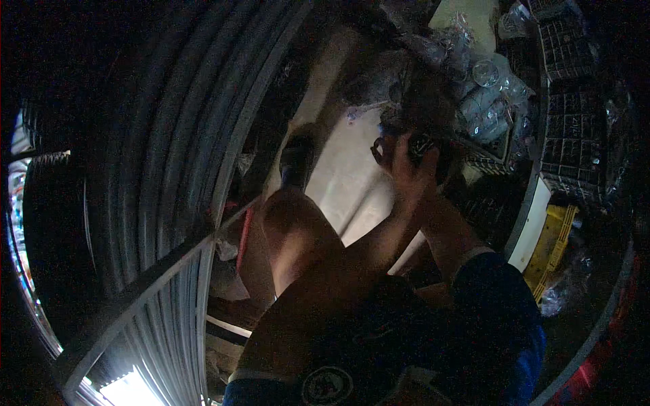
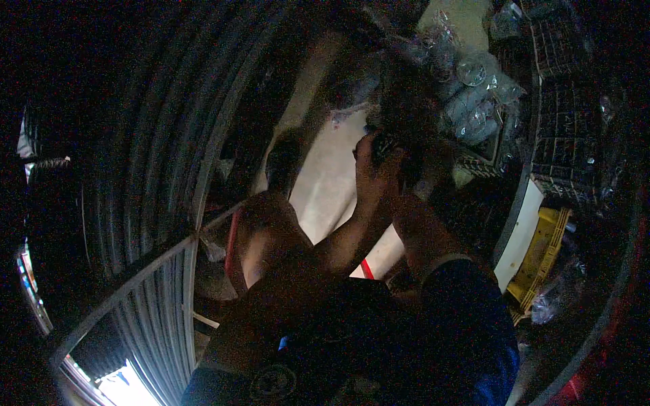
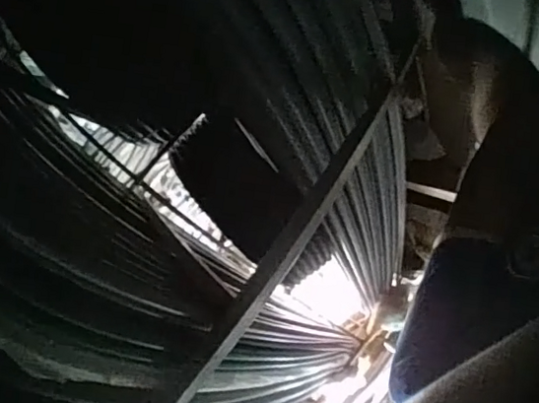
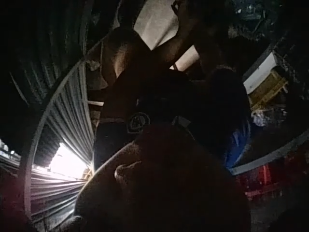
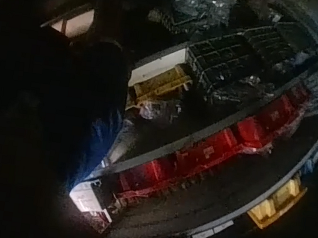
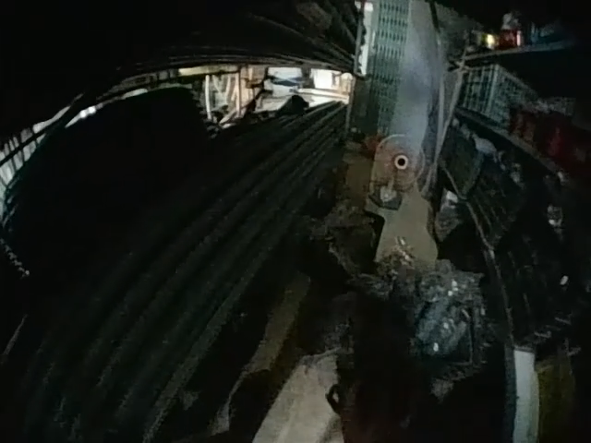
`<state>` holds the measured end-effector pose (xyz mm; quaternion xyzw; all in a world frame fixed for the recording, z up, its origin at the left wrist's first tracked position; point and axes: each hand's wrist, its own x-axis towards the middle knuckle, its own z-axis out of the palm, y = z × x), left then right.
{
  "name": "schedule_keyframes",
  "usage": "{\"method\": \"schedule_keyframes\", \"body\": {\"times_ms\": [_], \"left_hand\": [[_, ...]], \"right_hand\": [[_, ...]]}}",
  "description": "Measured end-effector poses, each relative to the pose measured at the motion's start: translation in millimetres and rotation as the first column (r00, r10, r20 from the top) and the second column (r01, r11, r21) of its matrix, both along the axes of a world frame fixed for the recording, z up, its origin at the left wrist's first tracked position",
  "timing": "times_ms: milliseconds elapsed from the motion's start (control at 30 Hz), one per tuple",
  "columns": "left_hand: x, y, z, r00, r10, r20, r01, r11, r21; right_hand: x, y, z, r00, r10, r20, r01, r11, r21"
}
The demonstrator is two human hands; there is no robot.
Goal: Assembling and organizing various PVC pipe fittings in a storage area.
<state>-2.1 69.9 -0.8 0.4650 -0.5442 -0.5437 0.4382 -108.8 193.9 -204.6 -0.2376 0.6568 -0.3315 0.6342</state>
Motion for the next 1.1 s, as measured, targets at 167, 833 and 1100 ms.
{"method": "schedule_keyframes", "body": {"times_ms": [167, 833, 1100], "left_hand": [[9, -8, 11, 0.868, -0.080, -0.490, 0.263, 0.911, 0.317], [-27, 5, -2, 0.571, -0.668, -0.477, 0.794, 0.596, 0.116], [-49, 8, 39, 0.531, -0.686, -0.498, 0.818, 0.569, 0.089]], "right_hand": [[-29, -6, -25, 0.997, -0.067, 0.025, 0.068, 0.997, -0.041], [-9, -5, 32, 0.879, -0.476, 0.011, 0.454, 0.832, -0.319], [-114, 86, 146, 0.803, -0.586, -0.111, 0.512, 0.773, -0.374]]}}
